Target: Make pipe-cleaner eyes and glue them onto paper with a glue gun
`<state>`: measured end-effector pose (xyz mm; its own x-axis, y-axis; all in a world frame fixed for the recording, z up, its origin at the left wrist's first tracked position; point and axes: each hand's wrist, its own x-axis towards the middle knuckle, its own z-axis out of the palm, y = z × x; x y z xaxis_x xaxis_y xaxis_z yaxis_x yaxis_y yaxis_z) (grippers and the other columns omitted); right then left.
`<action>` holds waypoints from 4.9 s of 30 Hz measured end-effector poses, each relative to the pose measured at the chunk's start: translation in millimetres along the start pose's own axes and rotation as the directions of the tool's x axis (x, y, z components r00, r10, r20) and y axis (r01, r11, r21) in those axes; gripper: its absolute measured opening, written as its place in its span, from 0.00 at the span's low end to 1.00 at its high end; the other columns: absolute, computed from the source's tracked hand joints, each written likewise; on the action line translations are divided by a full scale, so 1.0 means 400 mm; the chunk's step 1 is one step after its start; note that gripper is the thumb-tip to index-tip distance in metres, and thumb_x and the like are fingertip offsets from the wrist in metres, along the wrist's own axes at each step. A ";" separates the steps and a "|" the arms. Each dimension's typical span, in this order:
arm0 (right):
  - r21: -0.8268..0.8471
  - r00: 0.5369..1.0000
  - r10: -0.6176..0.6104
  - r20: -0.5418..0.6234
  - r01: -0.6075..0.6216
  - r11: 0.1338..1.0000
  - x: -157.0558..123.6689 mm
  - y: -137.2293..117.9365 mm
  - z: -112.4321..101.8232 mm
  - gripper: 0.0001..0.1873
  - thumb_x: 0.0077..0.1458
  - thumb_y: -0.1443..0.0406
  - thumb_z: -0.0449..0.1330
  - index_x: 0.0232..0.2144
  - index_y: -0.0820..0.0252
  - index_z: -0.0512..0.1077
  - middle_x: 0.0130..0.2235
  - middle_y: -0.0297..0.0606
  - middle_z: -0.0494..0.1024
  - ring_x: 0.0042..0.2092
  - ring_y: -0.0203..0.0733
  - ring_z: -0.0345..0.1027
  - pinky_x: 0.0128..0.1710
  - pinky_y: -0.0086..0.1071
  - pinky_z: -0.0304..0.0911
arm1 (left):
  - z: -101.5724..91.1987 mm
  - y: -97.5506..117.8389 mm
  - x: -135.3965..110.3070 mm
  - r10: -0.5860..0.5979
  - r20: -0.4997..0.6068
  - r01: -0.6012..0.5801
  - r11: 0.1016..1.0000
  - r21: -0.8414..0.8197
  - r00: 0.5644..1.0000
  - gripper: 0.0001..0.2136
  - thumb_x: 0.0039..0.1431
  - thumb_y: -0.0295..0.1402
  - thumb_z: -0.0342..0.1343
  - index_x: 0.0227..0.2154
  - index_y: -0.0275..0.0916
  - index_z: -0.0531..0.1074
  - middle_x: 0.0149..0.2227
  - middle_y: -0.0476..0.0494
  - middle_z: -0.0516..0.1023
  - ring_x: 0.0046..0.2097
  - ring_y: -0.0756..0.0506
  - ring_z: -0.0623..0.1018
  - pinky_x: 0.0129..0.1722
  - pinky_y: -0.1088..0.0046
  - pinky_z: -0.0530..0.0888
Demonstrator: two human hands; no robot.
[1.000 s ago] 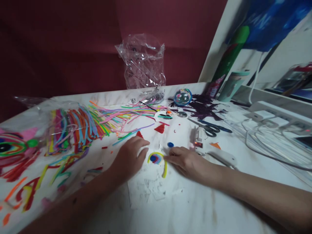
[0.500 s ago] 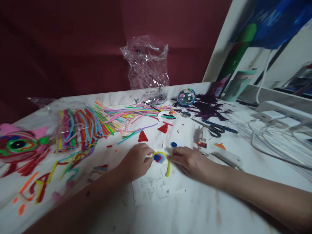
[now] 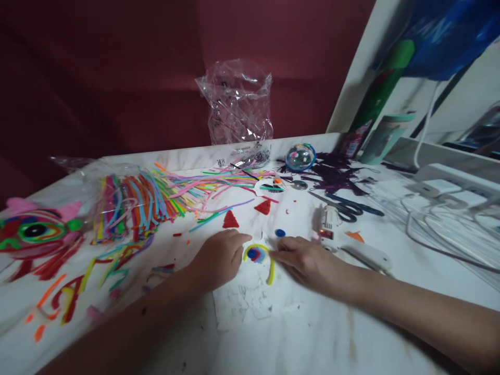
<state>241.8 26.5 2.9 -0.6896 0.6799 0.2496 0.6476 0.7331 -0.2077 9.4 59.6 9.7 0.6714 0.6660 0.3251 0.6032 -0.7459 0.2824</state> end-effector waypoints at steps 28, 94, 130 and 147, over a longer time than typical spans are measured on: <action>-0.025 1.000 0.013 0.014 -0.012 1.000 0.001 -0.005 0.002 0.15 0.60 0.72 0.48 0.40 0.64 0.75 0.32 0.43 0.70 0.31 0.41 0.65 0.30 0.33 0.60 | 0.031 -0.013 0.051 -0.393 0.055 0.395 0.888 -0.235 0.918 0.05 0.46 0.24 0.55 0.19 0.36 0.72 0.18 0.54 0.67 0.23 0.53 0.66 0.23 0.78 0.59; 0.030 0.999 0.049 0.008 -0.050 0.998 -0.002 -0.008 -0.013 0.15 0.60 0.71 0.48 0.44 0.63 0.73 0.34 0.43 0.72 0.34 0.40 0.68 0.33 0.33 0.64 | -0.009 -0.060 0.022 -0.405 -0.219 0.308 0.876 -0.370 0.888 0.08 0.53 0.29 0.50 0.34 0.36 0.73 0.33 0.45 0.77 0.36 0.47 0.76 0.38 0.72 0.72; -0.146 0.960 0.237 -0.151 -0.259 0.955 -0.184 0.047 -0.046 0.14 0.56 0.74 0.47 0.28 0.62 0.72 0.31 0.45 0.74 0.33 0.44 0.68 0.33 0.35 0.66 | -0.150 0.134 -0.217 -0.127 0.002 0.127 0.989 -0.071 0.992 0.10 0.58 0.31 0.48 0.23 0.39 0.68 0.26 0.47 0.73 0.31 0.47 0.74 0.32 0.72 0.70; -0.043 0.968 0.200 -0.150 -0.208 0.977 -0.002 -0.051 0.019 0.12 0.59 0.72 0.51 0.38 0.63 0.75 0.34 0.44 0.75 0.36 0.42 0.69 0.36 0.32 0.63 | -0.063 0.134 -0.108 -0.042 0.155 0.053 0.996 -0.068 0.987 0.09 0.60 0.27 0.48 0.24 0.36 0.69 0.26 0.46 0.73 0.31 0.46 0.73 0.31 0.71 0.66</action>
<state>226.9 11.1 -0.4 -0.4895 0.8020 0.3422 0.7904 0.5739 -0.2142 1.8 -9.4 33.5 0.7040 0.6898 0.1691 0.6076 -0.7082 0.3595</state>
